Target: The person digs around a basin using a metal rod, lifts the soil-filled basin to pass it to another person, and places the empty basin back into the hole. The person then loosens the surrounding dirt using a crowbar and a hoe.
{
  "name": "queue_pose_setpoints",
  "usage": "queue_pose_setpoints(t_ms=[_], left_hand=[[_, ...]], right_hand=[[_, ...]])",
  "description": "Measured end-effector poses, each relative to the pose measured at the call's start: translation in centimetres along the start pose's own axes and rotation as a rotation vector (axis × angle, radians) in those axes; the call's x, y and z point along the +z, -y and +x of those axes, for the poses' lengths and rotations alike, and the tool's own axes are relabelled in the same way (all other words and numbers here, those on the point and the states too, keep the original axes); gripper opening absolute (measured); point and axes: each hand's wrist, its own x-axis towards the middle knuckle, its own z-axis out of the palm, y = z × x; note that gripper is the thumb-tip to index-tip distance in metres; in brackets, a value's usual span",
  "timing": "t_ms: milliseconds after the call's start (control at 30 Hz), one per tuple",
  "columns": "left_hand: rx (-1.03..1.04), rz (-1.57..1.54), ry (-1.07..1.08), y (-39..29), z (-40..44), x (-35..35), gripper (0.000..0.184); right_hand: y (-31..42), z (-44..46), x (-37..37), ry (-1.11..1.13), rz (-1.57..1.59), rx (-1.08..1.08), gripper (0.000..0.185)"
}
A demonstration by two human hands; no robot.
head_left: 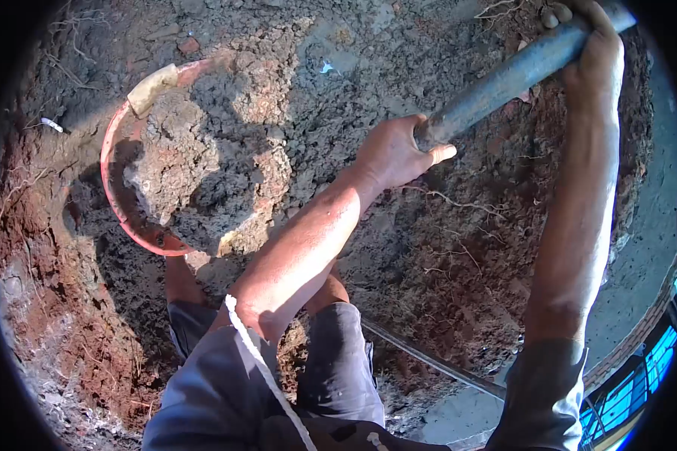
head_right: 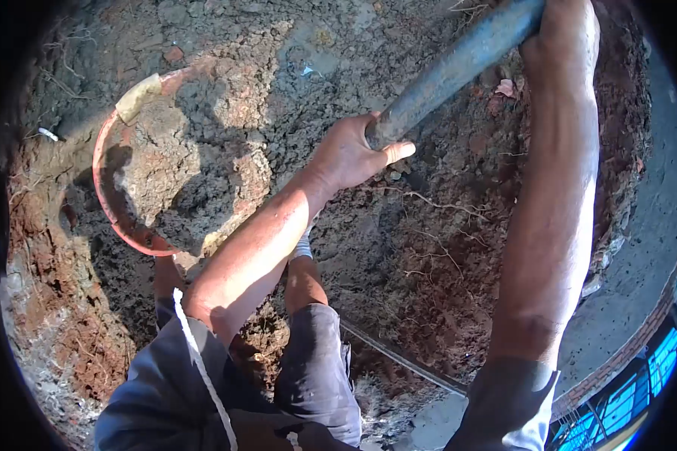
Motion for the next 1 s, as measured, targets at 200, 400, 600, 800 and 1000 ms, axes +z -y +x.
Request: queue_pose_setpoints(t_ms=[200,400,600,800,1000], left_hand=[[-0.618,-0.554,0.18,16.6,-2.8,13.8,0.031],[-0.767,-0.638,0.155,14.7,-9.0,9.3,0.033],[-0.69,-0.207,0.141,15.8,-16.8,3.3,0.03],[-0.781,0.068,0.307,12.9,-22.4,-2.5,0.05],[-0.838,0.196,0.294,11.9,-27.4,-3.7,0.06]], right_hand=[[-29.7,-7.4,0.8,-0.2,-0.441,0.632,0.035],[-33.1,-10.6,3.5,-0.255,-0.498,0.845,0.032],[-35.4,-19.1,6.8,-0.474,-0.075,1.01,0.019],[-32.5,-26.4,11.9,-0.533,0.107,1.213,0.022],[-32.4,-29.7,15.9,-0.415,0.231,1.418,0.023]])
